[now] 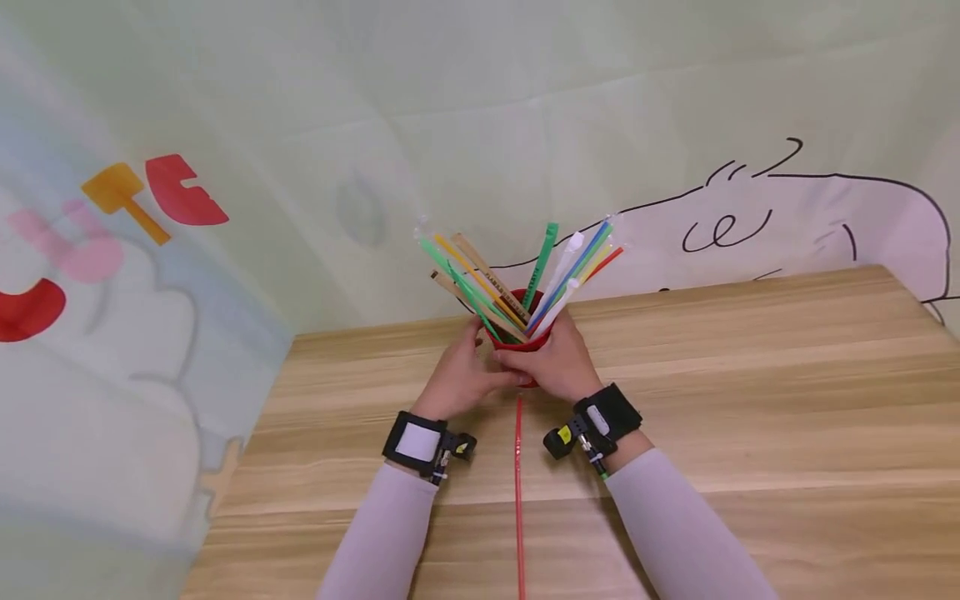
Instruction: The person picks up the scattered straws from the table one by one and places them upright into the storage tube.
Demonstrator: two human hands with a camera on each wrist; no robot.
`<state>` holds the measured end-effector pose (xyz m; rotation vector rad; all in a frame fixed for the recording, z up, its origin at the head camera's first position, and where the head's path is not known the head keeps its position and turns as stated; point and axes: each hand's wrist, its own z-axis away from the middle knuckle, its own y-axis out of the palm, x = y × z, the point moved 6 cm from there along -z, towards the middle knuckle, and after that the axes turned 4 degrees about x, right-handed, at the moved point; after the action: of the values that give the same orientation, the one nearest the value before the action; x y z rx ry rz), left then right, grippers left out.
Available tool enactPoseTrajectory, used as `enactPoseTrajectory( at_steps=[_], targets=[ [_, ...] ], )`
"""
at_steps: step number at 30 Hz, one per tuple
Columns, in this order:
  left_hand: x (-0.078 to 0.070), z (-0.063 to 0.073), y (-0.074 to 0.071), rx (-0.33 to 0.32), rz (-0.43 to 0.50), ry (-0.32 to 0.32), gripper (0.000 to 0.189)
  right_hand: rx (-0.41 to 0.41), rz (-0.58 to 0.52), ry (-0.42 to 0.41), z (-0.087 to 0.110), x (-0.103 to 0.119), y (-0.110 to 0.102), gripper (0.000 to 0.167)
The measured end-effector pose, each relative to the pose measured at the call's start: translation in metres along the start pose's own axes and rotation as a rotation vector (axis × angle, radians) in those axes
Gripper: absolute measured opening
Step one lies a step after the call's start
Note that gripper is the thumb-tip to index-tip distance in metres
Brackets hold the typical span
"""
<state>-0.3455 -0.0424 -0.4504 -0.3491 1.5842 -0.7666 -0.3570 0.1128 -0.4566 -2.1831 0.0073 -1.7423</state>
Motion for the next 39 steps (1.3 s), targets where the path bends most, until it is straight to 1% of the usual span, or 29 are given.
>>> enactPoseTrajectory(
  at_steps=[2,4,8,10,15,20,25,28,31,34,37,39],
  targets=[
    [-0.005,0.008,-0.004,-0.003,-0.09,-0.033,0.115,0.001,-0.003,0.002,-0.001,0.001,0.0,0.089],
    [-0.01,0.018,-0.006,0.008,-0.162,-0.08,0.112,0.002,-0.006,0.005,-0.002,0.001,0.0,0.089],
    [-0.02,0.038,-0.005,0.047,-0.269,-0.139,0.102,-0.005,-0.003,0.017,-0.003,0.0,0.0,0.092],
    [-0.024,0.048,-0.003,0.061,-0.32,-0.151,0.099,-0.006,0.001,0.021,-0.003,-0.001,0.0,0.094],
    [-0.028,0.066,0.01,0.095,-0.423,-0.143,0.093,-0.005,-0.011,0.017,-0.005,-0.002,0.0,0.094],
    [-0.028,0.079,0.026,0.134,-0.444,-0.118,0.085,-0.01,-0.01,0.03,-0.003,-0.001,-0.002,0.095],
    [-0.028,0.088,0.043,0.165,-0.461,-0.081,0.08,-0.014,0.001,0.029,-0.003,-0.002,-0.003,0.093],
    [-0.027,0.092,0.052,0.164,-0.465,-0.057,0.074,-0.015,0.001,0.032,-0.003,-0.004,-0.002,0.092],
    [-0.028,0.094,0.057,0.136,-0.489,-0.041,0.071,-0.014,0.0,0.03,-0.002,-0.004,-0.002,0.092],
    [-0.028,0.094,0.058,0.104,-0.509,-0.036,0.064,-0.018,-0.002,0.032,-0.002,-0.003,-0.002,0.093],
    [-0.026,0.095,0.057,0.089,-0.492,-0.048,0.054,-0.02,-0.005,0.03,-0.001,-0.002,-0.002,0.093],
    [-0.025,0.095,0.056,0.088,-0.474,-0.06,0.052,-0.019,-0.008,0.025,-0.001,-0.001,-0.002,0.092]
  ],
)
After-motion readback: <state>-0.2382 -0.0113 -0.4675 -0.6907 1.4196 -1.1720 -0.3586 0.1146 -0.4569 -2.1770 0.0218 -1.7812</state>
